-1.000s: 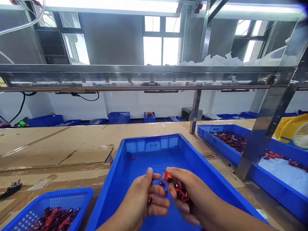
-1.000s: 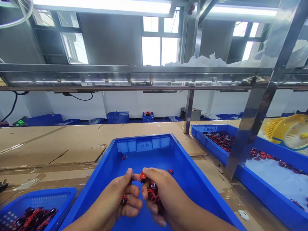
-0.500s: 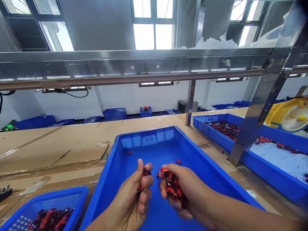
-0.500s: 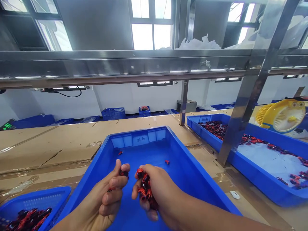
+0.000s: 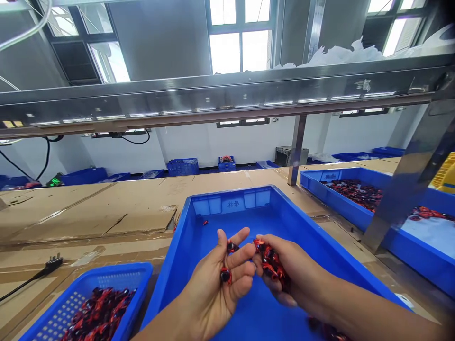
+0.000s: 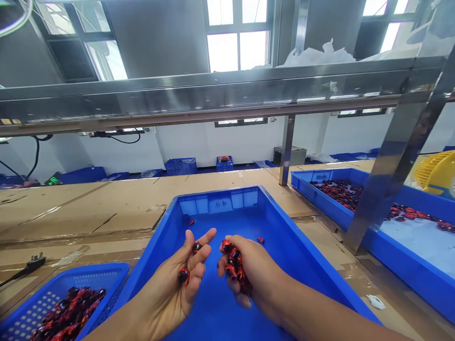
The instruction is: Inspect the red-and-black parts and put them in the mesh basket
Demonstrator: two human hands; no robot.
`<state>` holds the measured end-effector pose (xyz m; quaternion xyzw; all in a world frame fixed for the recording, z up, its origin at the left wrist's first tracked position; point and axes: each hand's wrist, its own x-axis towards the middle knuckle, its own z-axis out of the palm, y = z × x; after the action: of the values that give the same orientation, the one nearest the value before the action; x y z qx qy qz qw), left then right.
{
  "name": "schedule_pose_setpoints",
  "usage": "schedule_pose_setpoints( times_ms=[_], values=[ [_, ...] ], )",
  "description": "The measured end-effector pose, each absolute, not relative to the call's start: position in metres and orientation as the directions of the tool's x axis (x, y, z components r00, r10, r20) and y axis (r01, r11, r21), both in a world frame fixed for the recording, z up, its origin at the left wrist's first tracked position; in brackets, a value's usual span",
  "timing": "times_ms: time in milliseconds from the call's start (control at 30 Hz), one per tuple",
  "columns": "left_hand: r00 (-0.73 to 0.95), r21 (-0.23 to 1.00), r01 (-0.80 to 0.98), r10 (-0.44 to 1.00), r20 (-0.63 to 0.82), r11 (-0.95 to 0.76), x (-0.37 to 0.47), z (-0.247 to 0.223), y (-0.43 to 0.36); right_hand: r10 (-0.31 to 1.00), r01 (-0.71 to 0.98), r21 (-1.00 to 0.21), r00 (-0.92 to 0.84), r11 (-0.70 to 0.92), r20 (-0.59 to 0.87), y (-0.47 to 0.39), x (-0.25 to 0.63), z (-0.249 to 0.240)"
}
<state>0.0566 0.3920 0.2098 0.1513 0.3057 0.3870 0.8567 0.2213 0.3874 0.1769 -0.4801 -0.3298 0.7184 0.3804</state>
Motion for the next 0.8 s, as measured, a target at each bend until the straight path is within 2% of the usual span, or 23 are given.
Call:
schedule_pose_setpoints(
  times_ms=[133, 233, 333, 533, 667, 733, 800],
  values=[
    [0.513, 0.509, -0.563, 0.758, -0.403, 0.651, 0.056, 0.205, 0.393, 0.847, -0.237, -0.822, -0.281, -0.518, -0.452, 0.390, 0.223, 0.175],
    [0.516, 0.595, -0.528, 0.785, -0.342, 0.606, 0.056, 0.197, 0.393, 0.846, -0.270, -0.812, -0.302, -0.517, -0.439, 0.393, 0.224, 0.173],
    [0.570, 0.707, -0.485, 0.799, -0.191, 0.515, 0.059, 0.187, 0.393, 0.855, -0.320, -0.802, -0.312, -0.505, -0.414, 0.395, 0.225, 0.172],
    [0.702, 0.824, -0.464, 0.702, 0.117, 0.326, 0.063, 0.168, 0.396, 0.879, -0.397, -0.798, -0.349, -0.453, -0.325, 0.390, 0.221, 0.166],
    [0.721, 0.917, -0.387, 0.650, 0.238, 0.093, 0.063, 0.165, 0.393, 0.817, -0.303, -0.777, -0.388, -0.551, -0.427, 0.386, 0.210, 0.159],
    [0.712, 0.961, -0.246, 0.649, 0.268, -0.127, 0.061, 0.168, 0.388, 0.768, -0.234, -0.767, -0.443, -0.598, -0.463, 0.383, 0.204, 0.153],
    [0.722, 0.919, -0.066, 0.618, 0.312, -0.387, 0.060, 0.174, 0.382, 0.762, -0.199, -0.801, -0.497, -0.564, -0.414, 0.380, 0.198, 0.143]
  ],
)
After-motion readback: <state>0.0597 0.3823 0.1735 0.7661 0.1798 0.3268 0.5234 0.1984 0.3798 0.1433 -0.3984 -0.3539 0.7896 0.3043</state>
